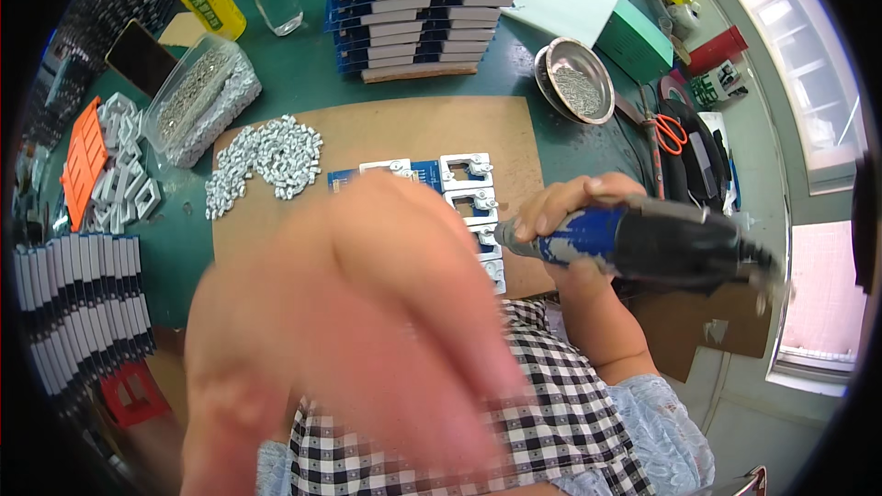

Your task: The person assembles circuit boards by positioning small plastic components onto the boards by hand and fastening them using an electric screwdriver.

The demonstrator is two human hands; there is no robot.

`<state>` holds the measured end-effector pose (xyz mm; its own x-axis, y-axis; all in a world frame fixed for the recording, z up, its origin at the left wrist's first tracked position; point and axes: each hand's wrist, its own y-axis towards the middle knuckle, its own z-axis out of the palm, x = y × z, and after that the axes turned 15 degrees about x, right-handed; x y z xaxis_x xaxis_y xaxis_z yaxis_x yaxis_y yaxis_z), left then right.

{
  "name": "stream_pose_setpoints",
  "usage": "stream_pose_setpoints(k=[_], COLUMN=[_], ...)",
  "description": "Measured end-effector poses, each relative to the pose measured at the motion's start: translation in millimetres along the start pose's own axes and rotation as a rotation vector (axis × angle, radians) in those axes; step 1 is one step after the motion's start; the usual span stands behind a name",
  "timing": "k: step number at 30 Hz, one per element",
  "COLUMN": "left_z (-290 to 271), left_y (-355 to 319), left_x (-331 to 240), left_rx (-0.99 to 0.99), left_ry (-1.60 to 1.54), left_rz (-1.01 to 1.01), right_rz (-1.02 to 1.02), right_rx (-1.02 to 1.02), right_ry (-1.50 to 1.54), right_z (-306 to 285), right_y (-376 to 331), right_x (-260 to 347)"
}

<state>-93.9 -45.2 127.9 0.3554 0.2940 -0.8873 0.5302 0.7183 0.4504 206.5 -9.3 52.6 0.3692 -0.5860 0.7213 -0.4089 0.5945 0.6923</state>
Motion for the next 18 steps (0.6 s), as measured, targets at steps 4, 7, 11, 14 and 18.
stream_pose_setpoints(k=[4, 7, 11, 14, 18], left_z=[23.6, 50.1, 57.8, 60.1, 32.2], left_y=[-37.0, -63.5, -77.8, -67.7, -75.3], left_x=[-15.3, -14.2, -24.4, -22.3, -18.0], left_rx=[-0.079, -0.05, -0.068, -0.075, -0.047], left_ry=[0.003, -0.066, -0.086, -0.114, -0.172], left_rz=[0.037, 0.056, 0.058, 0.081, 0.096], right_rz=[0.058, -0.006, -0.016, 0.014, 0.025], right_rx=[0.133, 0.095, -0.051, -0.145, -0.186], right_ry=[-0.109, -0.092, 0.027, 0.06, 0.082], right_z=[19.6, 9.4, 5.4, 7.5, 3.5], right_y=[11.8, 2.3, -1.1, -0.7, -5.0], right_x=[6.6, -4.2, -0.4, 1.7, 4.5])
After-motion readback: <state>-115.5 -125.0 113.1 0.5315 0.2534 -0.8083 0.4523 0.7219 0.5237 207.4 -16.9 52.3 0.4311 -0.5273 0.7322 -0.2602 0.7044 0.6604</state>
